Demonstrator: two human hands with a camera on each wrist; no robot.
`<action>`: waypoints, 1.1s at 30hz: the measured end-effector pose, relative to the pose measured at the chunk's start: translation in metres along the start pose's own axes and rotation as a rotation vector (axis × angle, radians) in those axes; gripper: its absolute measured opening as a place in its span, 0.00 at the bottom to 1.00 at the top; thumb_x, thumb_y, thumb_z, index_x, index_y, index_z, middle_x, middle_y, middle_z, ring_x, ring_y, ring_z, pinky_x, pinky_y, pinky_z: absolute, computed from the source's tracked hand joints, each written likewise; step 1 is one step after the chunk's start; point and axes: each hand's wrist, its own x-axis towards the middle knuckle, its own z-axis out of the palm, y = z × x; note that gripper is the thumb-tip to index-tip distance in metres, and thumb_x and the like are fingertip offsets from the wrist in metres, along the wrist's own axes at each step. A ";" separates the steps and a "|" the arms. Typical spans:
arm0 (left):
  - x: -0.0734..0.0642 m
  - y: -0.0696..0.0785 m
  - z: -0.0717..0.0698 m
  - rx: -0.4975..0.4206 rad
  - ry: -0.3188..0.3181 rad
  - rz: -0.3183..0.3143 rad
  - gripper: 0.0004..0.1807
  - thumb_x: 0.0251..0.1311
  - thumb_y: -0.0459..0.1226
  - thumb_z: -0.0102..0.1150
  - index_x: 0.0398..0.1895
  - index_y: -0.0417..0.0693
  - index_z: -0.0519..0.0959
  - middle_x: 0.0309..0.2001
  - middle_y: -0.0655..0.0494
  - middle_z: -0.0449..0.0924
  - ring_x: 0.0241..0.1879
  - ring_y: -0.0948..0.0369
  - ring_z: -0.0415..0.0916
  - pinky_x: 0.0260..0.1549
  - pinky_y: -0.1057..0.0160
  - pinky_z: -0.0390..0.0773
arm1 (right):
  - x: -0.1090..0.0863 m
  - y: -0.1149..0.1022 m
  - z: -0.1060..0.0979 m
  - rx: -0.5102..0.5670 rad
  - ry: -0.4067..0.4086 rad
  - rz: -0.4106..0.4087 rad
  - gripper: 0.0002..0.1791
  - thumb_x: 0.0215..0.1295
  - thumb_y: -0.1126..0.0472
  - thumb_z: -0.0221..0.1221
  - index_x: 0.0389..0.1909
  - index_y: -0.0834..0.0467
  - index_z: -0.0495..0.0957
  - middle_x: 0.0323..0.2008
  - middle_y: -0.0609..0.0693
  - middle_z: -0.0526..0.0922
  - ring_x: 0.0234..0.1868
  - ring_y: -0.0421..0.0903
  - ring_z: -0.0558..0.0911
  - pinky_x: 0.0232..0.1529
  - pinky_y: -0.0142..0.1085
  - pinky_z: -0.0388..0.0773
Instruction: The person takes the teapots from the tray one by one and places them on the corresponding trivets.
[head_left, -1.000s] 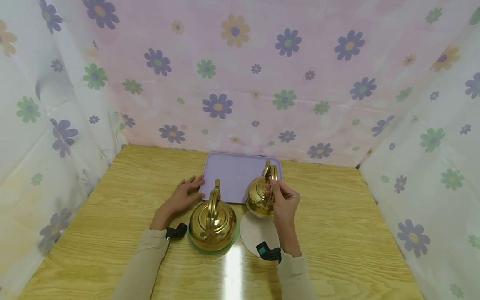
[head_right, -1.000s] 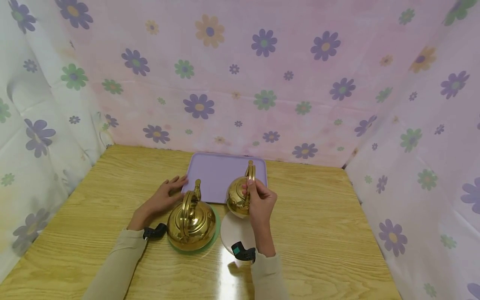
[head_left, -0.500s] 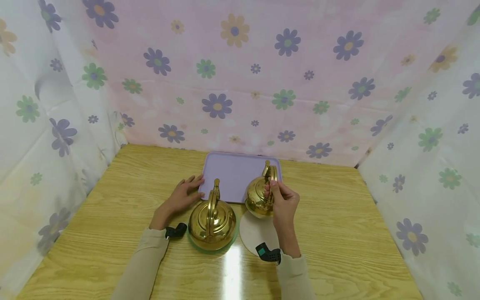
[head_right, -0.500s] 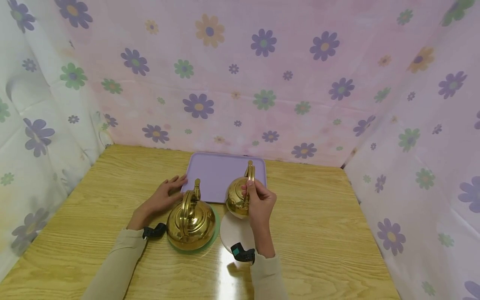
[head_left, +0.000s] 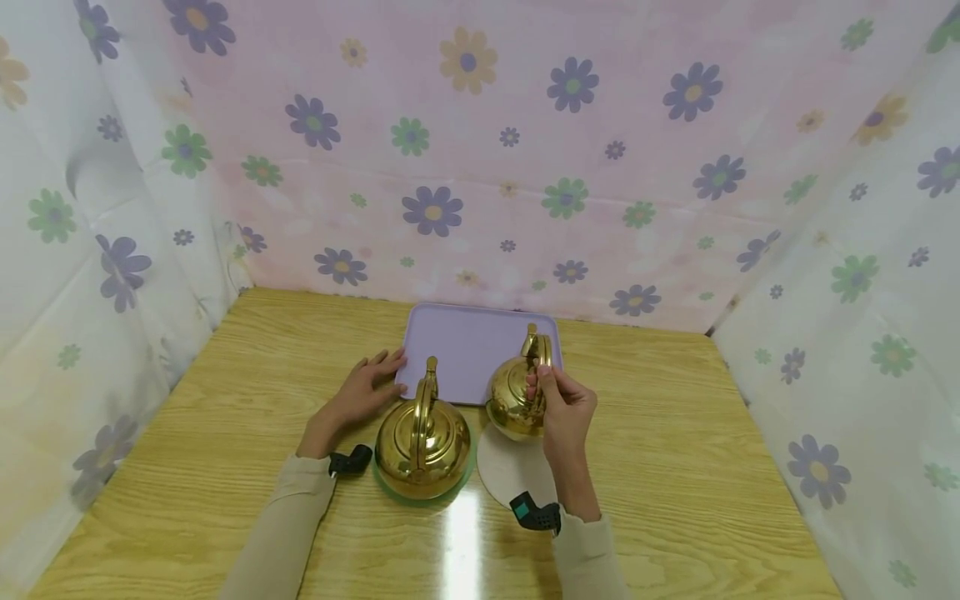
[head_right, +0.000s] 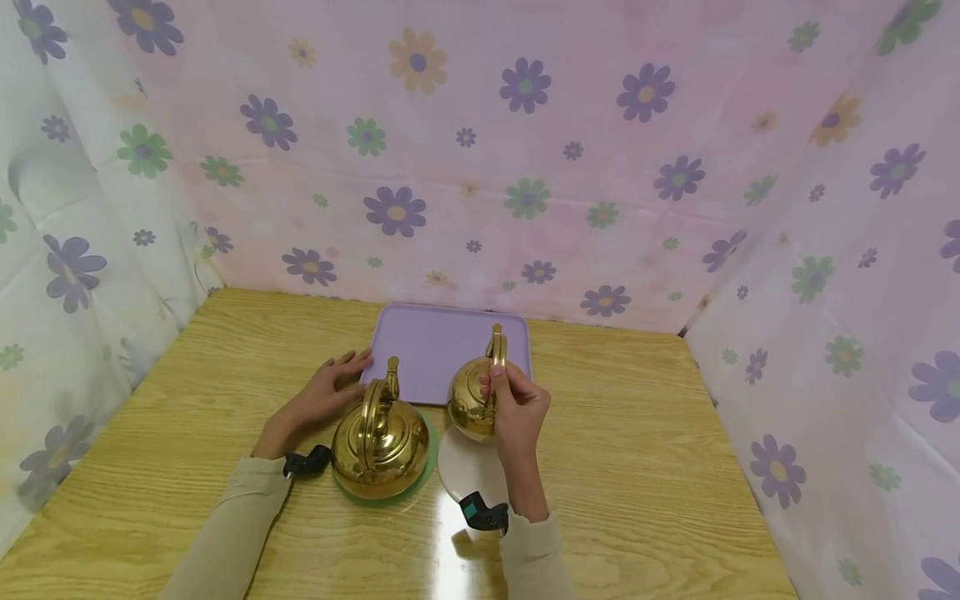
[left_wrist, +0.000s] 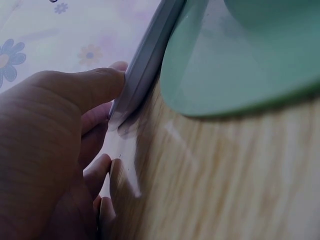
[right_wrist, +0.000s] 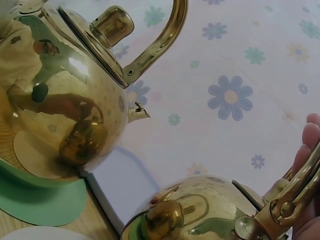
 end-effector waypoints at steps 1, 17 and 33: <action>0.000 0.000 0.000 0.000 -0.002 -0.001 0.32 0.68 0.37 0.63 0.71 0.33 0.68 0.76 0.41 0.61 0.78 0.37 0.49 0.75 0.34 0.38 | -0.001 -0.001 0.000 0.004 -0.002 -0.003 0.19 0.72 0.69 0.59 0.47 0.87 0.76 0.23 0.46 0.88 0.21 0.37 0.83 0.29 0.28 0.84; 0.000 -0.001 -0.001 0.005 -0.013 -0.022 0.32 0.69 0.38 0.63 0.72 0.35 0.68 0.77 0.43 0.60 0.79 0.39 0.48 0.76 0.36 0.37 | -0.009 0.000 -0.003 -0.014 -0.002 -0.014 0.20 0.73 0.68 0.59 0.46 0.87 0.76 0.23 0.45 0.88 0.22 0.36 0.84 0.30 0.29 0.85; 0.000 0.001 -0.001 -0.004 -0.012 -0.020 0.31 0.68 0.36 0.62 0.72 0.34 0.68 0.77 0.43 0.60 0.78 0.38 0.48 0.76 0.36 0.37 | -0.014 -0.003 -0.007 -0.025 -0.001 -0.021 0.15 0.73 0.69 0.58 0.44 0.82 0.81 0.24 0.45 0.88 0.23 0.36 0.84 0.30 0.27 0.84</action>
